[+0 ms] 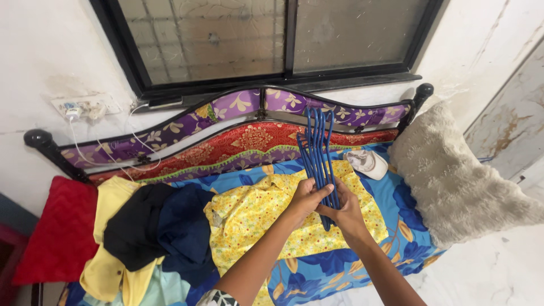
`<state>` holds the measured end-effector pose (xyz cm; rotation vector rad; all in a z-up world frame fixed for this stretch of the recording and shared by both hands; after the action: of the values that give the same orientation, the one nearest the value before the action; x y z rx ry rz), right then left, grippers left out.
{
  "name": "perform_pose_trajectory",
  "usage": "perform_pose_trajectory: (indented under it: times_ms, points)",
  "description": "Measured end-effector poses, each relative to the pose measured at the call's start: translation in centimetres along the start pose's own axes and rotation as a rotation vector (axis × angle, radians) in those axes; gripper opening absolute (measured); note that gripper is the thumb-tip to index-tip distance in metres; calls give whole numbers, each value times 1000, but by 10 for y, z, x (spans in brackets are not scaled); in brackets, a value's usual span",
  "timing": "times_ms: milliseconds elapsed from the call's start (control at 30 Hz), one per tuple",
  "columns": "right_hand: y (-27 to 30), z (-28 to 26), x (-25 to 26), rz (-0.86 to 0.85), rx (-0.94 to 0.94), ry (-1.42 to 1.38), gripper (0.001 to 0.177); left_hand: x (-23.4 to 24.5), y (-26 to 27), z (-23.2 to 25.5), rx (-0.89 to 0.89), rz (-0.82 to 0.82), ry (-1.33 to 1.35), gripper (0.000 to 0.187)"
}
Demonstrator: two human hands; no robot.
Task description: The person removes several blue plastic hangers from a closet rod, stacks them together, and places the bundle on a nearby bed. The person handles the hangers by hand throughout the task.
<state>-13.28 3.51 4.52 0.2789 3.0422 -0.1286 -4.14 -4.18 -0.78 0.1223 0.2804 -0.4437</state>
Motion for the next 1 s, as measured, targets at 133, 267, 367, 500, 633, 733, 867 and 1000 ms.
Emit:
perform_pose_trajectory:
  times_ms: [133, 267, 367, 500, 633, 733, 867, 1000]
  points:
    - [-5, 2, 16, -28, 1, 10, 73, -12, -7, -11, -47, 13, 17, 16]
    - [-9, 2, 31, -68, 3, -7, 71, -24, -13, -20, -24, 53, 5, 17]
    - [-12, 0, 41, -77, 13, 15, 73, -33, -15, -19, -58, 42, 32, 17]
    - [-12, -3, 56, -84, 15, 54, 72, -45, -17, -19, -54, 70, 4, 18]
    - [-14, -2, 71, -81, -7, 48, 78, -59, -17, -21, -74, 67, 17, 17]
    - [-15, 0, 82, -83, -34, 34, 80, -69, -18, -22, -55, 93, 17, 16]
    - [-14, 1, 94, -116, -16, 4, 73, -83, -17, -22, -29, 117, 0, 16]
    - [-15, 1, 105, -123, 0, -12, 75, -93, -17, -24, -25, 117, 11, 17]
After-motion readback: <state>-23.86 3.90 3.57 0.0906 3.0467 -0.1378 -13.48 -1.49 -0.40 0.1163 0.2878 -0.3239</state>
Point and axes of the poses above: each hand's wrist, its own y-axis away from the middle knuckle, its own x-axis out of the back of the hand, z = x × y, the point moved 4 cm from there along -y, towards the middle knuckle, and after that the axes turned 4 degrees about z, right-handed, at the moved point
